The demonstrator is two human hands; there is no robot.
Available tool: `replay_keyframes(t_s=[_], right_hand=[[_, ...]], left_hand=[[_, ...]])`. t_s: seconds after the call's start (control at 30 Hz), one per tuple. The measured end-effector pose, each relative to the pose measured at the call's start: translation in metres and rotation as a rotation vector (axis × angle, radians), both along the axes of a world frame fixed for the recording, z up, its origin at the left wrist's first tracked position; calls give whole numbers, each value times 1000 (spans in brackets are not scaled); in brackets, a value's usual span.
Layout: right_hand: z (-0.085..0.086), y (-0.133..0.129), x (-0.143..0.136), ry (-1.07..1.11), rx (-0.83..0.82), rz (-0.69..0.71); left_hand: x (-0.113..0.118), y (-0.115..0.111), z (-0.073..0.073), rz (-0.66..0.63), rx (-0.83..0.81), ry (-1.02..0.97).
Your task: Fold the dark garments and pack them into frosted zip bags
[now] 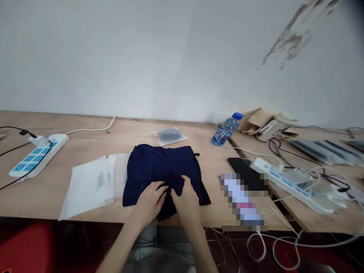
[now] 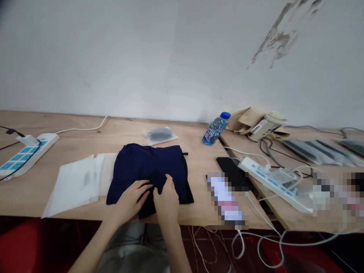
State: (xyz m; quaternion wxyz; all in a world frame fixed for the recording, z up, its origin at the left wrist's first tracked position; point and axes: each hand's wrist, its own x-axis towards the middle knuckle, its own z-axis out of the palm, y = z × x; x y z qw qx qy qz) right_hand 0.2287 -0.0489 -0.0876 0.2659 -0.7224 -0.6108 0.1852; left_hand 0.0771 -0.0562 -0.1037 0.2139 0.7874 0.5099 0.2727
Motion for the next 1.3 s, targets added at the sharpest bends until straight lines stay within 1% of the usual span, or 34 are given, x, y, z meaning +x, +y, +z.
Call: replay_keyframes(t_s=[0.07,0.13,0.23,0.3,0.43,0.57,0.63,0.73,0.77,0.8,0.87,0.93,0.97,1.0,1.07,1.2,1.27,1.3], right_hand=[[-6,-8,-10,-9,174,69],[-14,-18,-18,-10,316,171],[-23,-36,-26,-4,436,277],[-28,-46,-30,3,486,327],[-36,-58,-30,31,543,425],[-41,-62,-26,46,502,496],[-39,-65,-25,48,444,543],[-34,-68,-25,86,370,599],[-32,-67,-25,119,355,581],[-31,-65,-24,156,346,533],[-30,-56,-20,199,337,365],[-29,-43,-17,179,297,196],[-28,-37,-15,158,256,149],[-27,-30,-14,141,209,128],[-24,-21,-15,118,129,138],[-21,-13,-26,-12,92,199],[-19,-13,-32,-81,78,215],[-19,-13,-35,-101,75,221]], left_hand=[[-2,3,4,23,-72,-113],[-6,9,8,88,-183,-258],[-13,18,11,217,-340,-479],[-16,23,10,282,-352,-539],[-18,28,1,374,-244,-483],[-18,28,-12,404,-130,-484],[-19,28,-17,431,9,-432],[-19,27,-19,432,244,-201],[-19,27,-18,404,288,-102],[-18,27,-17,360,306,-7],[-18,27,-14,255,291,135],[-18,26,-10,178,247,199],[-19,26,-8,157,225,210],[-19,25,-6,143,206,215],[-22,22,-2,121,173,217],[-32,5,4,102,134,176],[-42,-5,6,159,137,115],[-49,-10,6,225,143,76]])
